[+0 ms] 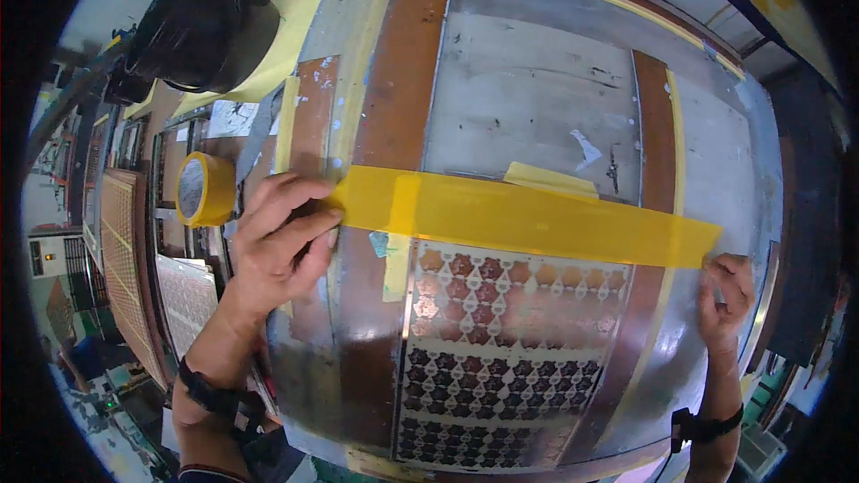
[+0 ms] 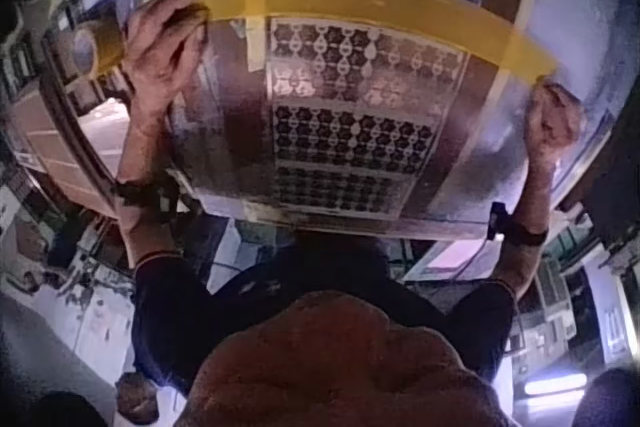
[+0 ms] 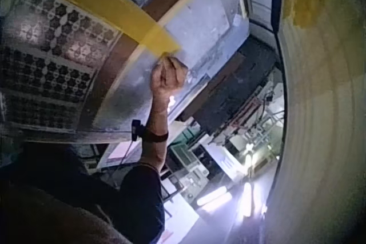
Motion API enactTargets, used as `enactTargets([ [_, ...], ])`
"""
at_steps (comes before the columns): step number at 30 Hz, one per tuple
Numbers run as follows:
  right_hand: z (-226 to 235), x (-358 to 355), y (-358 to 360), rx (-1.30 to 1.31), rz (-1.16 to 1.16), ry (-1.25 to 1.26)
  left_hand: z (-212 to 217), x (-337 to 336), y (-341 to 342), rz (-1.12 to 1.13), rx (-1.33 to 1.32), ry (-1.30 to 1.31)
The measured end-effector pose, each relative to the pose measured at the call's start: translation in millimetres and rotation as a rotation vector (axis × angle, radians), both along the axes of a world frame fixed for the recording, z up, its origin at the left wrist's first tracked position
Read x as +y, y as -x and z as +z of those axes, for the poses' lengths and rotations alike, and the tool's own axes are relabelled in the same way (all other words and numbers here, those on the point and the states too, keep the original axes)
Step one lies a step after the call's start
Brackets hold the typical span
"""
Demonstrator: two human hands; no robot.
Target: Applying yellow adhesive tape to seal the edges of a screen printing frame.
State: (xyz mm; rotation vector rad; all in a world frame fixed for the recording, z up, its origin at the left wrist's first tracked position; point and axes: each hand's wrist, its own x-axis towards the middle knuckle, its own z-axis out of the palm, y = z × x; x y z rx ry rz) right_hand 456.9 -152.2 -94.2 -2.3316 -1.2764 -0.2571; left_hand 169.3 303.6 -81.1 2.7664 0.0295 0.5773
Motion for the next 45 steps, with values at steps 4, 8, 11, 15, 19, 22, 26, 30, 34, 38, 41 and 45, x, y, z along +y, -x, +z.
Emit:
enactTargets([
  [4, -1, 0, -1, 0.002, -0.003, 0.008, 1, -1, -1, 0.005, -0.028, 0.014],
  [8, 1, -2, 0, 0.003, -0.012, 0.006, -5, -2, 0, 0.021, -0.022, 0.067],
  [11, 4, -2, 2, -0.007, -0.034, 0.034, -5, 1, -1, 0.011, -0.015, 0.060],
  [15, -4, 2, -1, -0.034, 0.004, 0.006, -1, -2, -1, 0.028, -0.036, 0.015],
  [19, -2, -1, -6, -0.031, 0.004, -0.040, -3, -5, -3, 0.029, -0.031, -0.002],
  [22, 1, -3, -6, -0.043, -0.016, -0.022, -3, -8, -4, 0.023, -0.021, 0.005],
  [26, 1, -6, -9, -0.039, -0.020, -0.020, -2, -10, -5, 0.045, 0.017, 0.060],
  [30, 2, -5, -8, -0.032, -0.027, -0.032, -4, -9, -5, 0.059, 0.018, 0.070],
  [34, 0, 2, -4, 0.003, -0.011, -0.031, 0, -6, 2, 0.100, 0.032, 0.037],
  [38, -8, -11, -3, -0.026, -0.029, -0.005, 0, 0, -1, 0.046, -0.020, -0.014],
  [41, 5, -6, 0, -0.009, -0.057, 0.021, -2, -1, -7, 0.058, -0.049, 0.046],
  [45, -3, -8, 1, 0.046, -0.066, -0.016, -3, 0, -3, 0.052, -0.065, 0.072],
])
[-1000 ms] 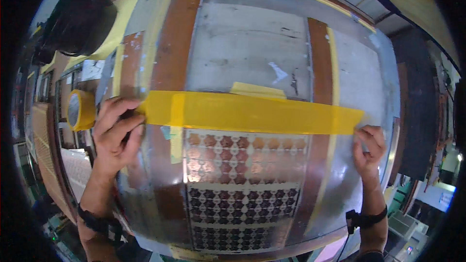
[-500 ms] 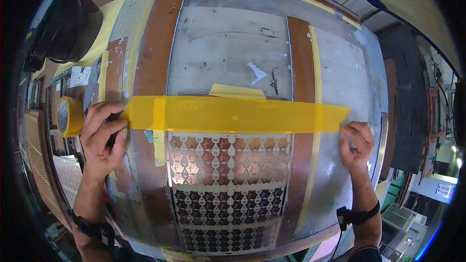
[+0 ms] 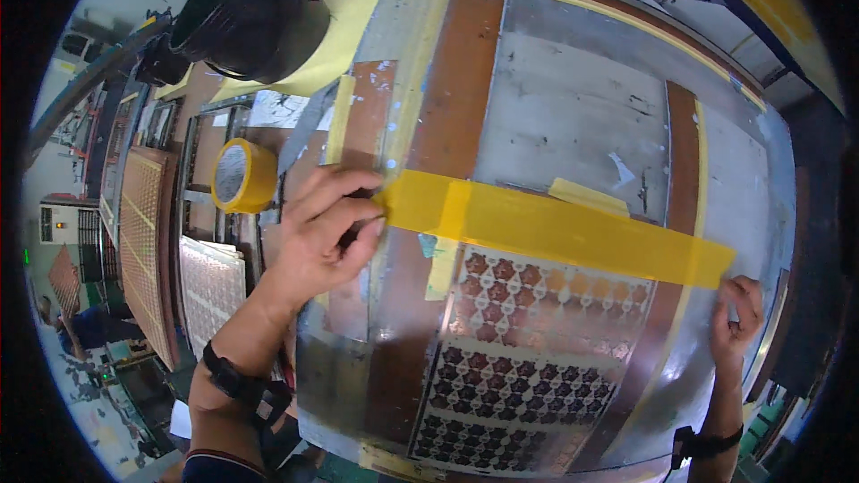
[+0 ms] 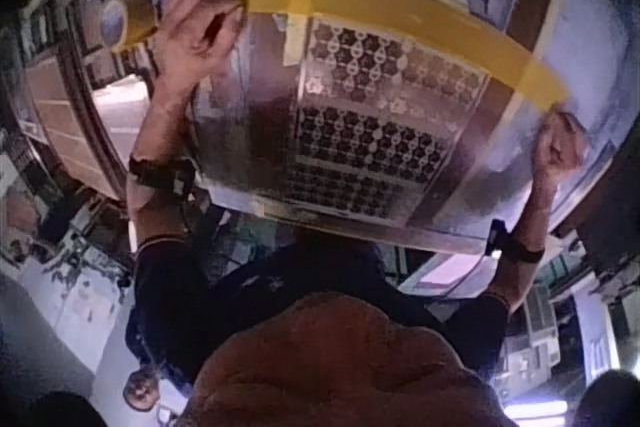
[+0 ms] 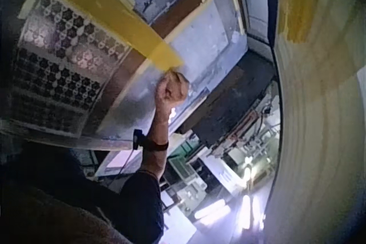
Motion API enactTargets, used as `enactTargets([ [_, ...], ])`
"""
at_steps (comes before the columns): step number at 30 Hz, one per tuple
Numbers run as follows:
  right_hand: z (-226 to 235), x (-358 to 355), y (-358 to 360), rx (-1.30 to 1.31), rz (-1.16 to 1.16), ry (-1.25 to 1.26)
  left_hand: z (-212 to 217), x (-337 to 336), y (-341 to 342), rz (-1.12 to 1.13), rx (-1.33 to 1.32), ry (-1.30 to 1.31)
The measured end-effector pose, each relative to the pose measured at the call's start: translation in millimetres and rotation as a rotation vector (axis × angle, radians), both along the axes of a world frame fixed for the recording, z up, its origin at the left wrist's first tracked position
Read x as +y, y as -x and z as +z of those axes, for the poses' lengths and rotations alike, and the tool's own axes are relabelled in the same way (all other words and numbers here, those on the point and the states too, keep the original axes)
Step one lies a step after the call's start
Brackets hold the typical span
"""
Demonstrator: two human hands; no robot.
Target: Applying yellow adhesive tape to seal the edges of a screen printing frame.
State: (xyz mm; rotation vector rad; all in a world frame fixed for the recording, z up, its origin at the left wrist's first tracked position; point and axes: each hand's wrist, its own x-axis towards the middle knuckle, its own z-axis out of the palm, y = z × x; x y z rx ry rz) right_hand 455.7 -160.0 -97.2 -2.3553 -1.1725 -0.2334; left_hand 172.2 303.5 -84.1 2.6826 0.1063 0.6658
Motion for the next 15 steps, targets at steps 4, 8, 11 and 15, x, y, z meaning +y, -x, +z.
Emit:
enactTargets([
  [4, 0.5, 3.1, 0.1, -0.036, -0.014, 0.039, 2.2, 2.2, 0.3, -0.008, -0.018, 0.020],
  [8, 0.3, -0.7, -1.1, -0.036, -0.025, 0.026, 2.9, 2.4, -0.1, -0.006, -0.012, 0.029],
  [11, -1.6, 4.3, -0.5, -0.038, -0.013, 0.029, -0.6, 3.3, 1.8, 0.001, -0.010, 0.047],
  [15, -0.7, 1.5, -1.2, -0.017, -0.039, 0.025, 1.0, -0.3, 1.9, 0.013, -0.001, 0.035],
])
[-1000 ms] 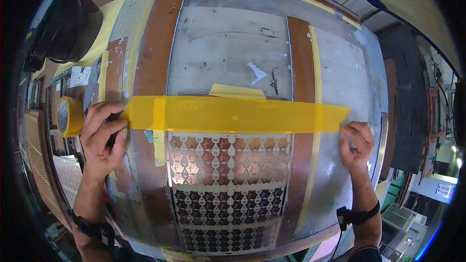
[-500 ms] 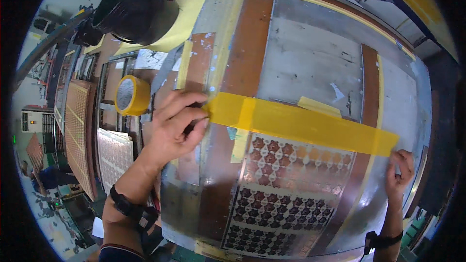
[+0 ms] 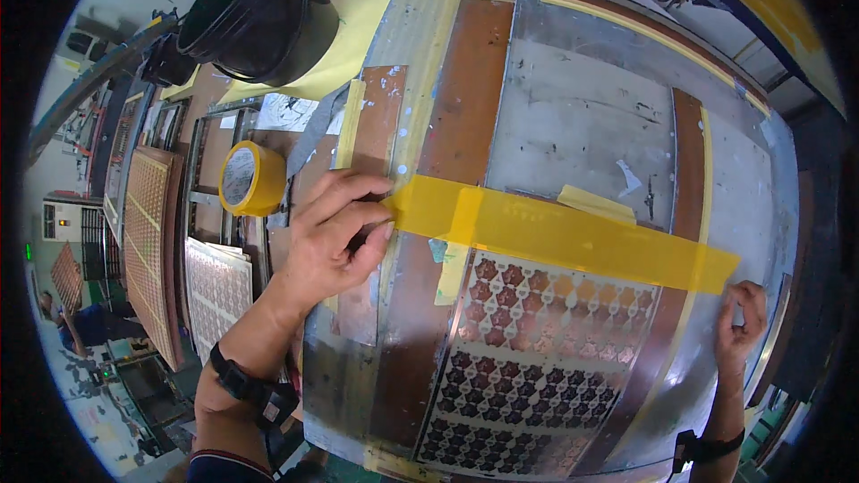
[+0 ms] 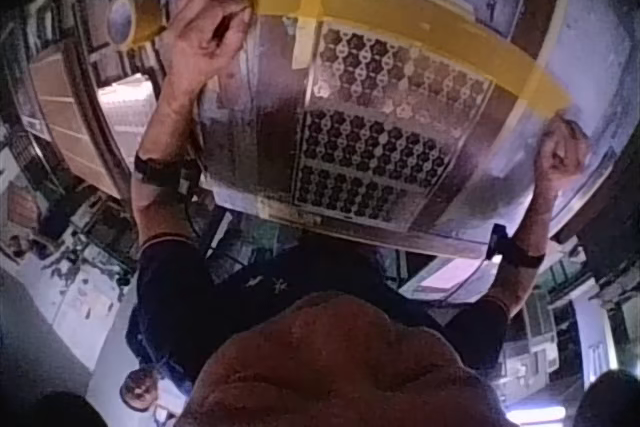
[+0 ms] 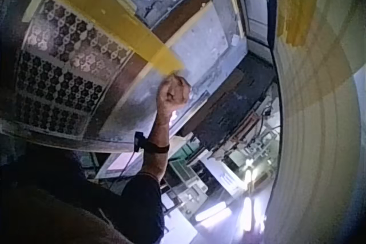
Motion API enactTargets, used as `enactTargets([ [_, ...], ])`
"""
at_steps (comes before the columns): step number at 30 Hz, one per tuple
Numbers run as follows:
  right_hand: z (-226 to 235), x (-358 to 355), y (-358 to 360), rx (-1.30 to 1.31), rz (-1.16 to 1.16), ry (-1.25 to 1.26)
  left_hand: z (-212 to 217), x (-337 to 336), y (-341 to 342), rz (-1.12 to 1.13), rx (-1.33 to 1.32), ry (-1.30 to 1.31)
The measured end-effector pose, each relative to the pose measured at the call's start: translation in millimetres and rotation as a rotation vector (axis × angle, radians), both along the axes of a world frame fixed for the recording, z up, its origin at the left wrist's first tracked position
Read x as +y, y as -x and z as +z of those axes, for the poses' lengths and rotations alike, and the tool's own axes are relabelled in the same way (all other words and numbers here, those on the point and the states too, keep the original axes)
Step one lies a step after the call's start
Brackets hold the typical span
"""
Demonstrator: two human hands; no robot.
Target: Applying yellow adhesive tape to seal the edges of a screen printing frame.
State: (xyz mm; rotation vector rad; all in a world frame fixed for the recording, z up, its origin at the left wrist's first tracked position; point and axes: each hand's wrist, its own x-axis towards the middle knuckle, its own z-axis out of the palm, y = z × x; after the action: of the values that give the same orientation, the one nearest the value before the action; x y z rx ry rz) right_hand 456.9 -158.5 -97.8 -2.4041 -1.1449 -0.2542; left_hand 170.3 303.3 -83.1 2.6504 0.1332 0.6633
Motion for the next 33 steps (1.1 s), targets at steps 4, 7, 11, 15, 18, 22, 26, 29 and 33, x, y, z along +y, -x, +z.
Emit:
enactTargets([
  [4, 2, -16, -5, 0.031, -0.116, 0.015, -3, -1, -5, -0.018, -0.029, -0.005],
  [7, -7, -14, -5, -0.018, -0.133, -0.069, -2, 2, -3, -0.012, 0.043, -0.037],
  [11, -5, 5, -2, 0.049, -0.134, -0.056, 2, 2, 2, 0.015, 0.046, -0.050],
  [15, -4, -1, -5, 0.010, -0.112, -0.056, -1, -4, -2, 0.020, 0.071, -0.038],
  [18, -2, -2, -6, 0.022, -0.129, -0.050, -6, -6, 0, 0.051, 0.081, -0.023],
  [22, -1, -1, -7, 0.020, -0.133, -0.062, -4, -8, -2, 0.052, 0.065, -0.015],
  [26, -1, -3, -7, 0.004, -0.131, -0.060, -4, -9, -2, 0.059, 0.066, 0.002],
  [29, 1, -2, -6, 0.018, -0.138, -0.058, -2, -9, -2, 0.065, 0.070, 0.002],
  [33, -1, -1, -7, 0.030, -0.135, -0.064, -4, -9, -3, 0.076, 0.069, -0.002],
])
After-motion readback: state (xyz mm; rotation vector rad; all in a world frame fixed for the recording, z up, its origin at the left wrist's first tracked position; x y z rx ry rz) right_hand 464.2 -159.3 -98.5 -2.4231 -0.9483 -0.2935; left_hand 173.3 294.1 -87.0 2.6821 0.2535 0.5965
